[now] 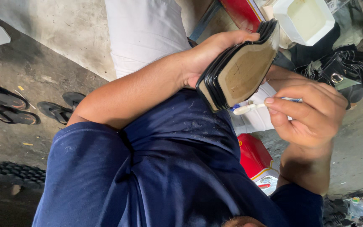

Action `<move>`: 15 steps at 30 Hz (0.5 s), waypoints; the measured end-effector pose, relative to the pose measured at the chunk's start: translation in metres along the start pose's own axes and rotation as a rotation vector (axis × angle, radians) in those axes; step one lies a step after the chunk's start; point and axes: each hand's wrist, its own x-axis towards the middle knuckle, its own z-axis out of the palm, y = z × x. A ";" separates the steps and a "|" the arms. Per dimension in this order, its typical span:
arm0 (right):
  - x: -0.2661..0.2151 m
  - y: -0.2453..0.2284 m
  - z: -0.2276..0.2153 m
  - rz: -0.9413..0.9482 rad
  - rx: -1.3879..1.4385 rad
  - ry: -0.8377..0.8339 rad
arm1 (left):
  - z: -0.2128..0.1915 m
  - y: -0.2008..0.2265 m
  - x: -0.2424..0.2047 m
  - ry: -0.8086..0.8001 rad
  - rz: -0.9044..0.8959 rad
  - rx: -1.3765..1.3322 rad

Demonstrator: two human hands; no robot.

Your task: The person sits on the floor and applies a white adhesive to the edges of shoe soles using a toothbrush. They repeatedly dip the brush into a container and spread the glue along the perimeter of each sole, then place the treated soles on a nearby wooden rack.

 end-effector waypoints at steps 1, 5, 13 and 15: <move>-0.002 -0.001 -0.002 0.002 -0.026 0.002 | 0.001 0.001 0.000 0.009 -0.015 -0.011; -0.013 -0.009 0.004 0.233 0.134 0.143 | 0.004 0.004 0.000 0.007 -0.017 -0.034; -0.014 -0.030 0.034 0.270 0.051 0.173 | 0.001 -0.004 -0.002 0.015 0.510 0.315; -0.012 -0.026 0.033 0.264 0.097 0.110 | 0.000 -0.004 -0.005 -0.001 0.535 0.386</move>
